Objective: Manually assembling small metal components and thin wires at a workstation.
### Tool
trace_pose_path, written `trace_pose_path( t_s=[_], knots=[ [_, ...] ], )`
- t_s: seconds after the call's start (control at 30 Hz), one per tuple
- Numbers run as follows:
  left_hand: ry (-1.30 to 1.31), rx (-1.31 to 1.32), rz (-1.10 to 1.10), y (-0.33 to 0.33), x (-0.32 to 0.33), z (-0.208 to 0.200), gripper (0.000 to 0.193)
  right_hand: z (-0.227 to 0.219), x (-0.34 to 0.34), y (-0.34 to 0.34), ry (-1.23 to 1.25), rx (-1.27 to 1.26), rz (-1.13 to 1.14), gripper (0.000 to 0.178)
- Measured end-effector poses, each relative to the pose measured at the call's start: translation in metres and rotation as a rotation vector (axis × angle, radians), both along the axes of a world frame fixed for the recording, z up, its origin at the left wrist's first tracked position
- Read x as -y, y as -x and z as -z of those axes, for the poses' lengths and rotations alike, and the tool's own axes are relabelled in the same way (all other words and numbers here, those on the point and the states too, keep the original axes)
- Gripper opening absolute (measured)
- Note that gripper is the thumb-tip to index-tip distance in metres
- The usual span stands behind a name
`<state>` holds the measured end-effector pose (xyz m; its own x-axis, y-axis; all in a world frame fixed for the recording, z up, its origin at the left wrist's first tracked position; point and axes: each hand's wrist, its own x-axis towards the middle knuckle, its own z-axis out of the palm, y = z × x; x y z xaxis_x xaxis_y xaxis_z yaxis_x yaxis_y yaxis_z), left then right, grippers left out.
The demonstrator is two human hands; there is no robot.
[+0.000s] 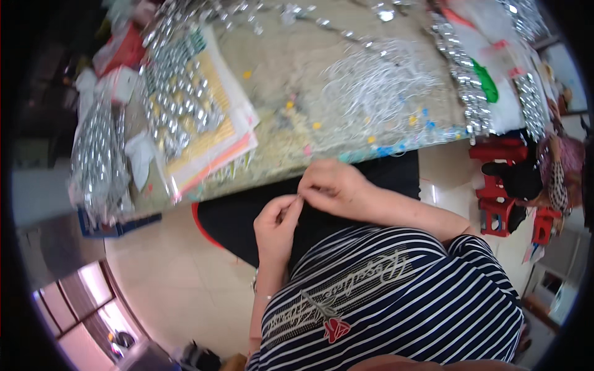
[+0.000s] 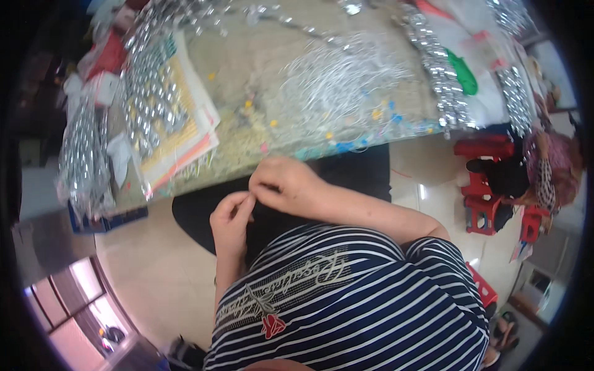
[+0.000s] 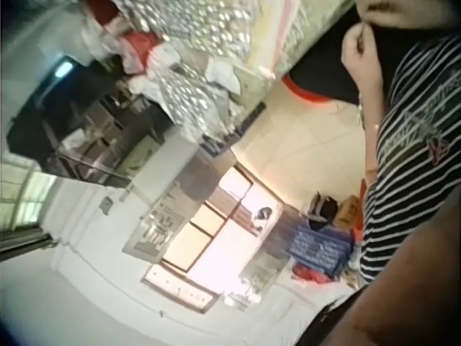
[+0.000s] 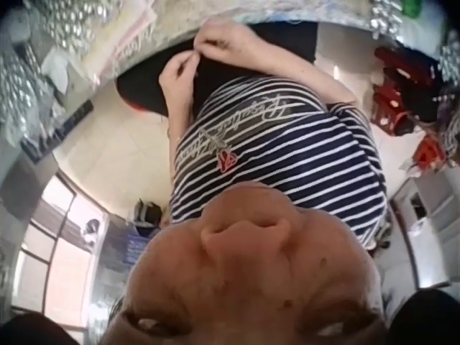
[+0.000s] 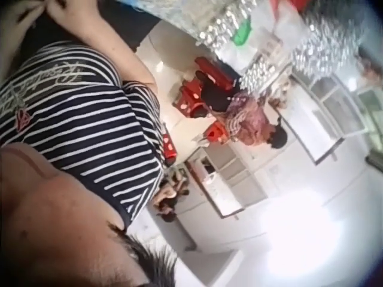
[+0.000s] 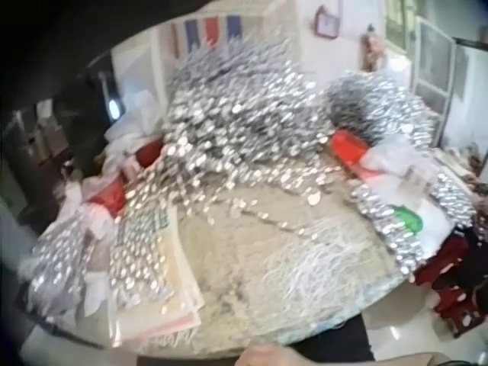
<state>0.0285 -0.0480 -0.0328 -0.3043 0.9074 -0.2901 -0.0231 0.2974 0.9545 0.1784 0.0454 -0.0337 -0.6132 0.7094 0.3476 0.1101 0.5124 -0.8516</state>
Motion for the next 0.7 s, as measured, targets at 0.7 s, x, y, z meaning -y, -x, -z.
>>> trace_pose_path(
  t_s=[0.7],
  knots=[
    [0.071,0.069,-0.021,-0.012,-0.003,-0.005,0.010,-0.003,0.005,-0.015,0.037,-0.024,0.023,0.008]
  ],
)
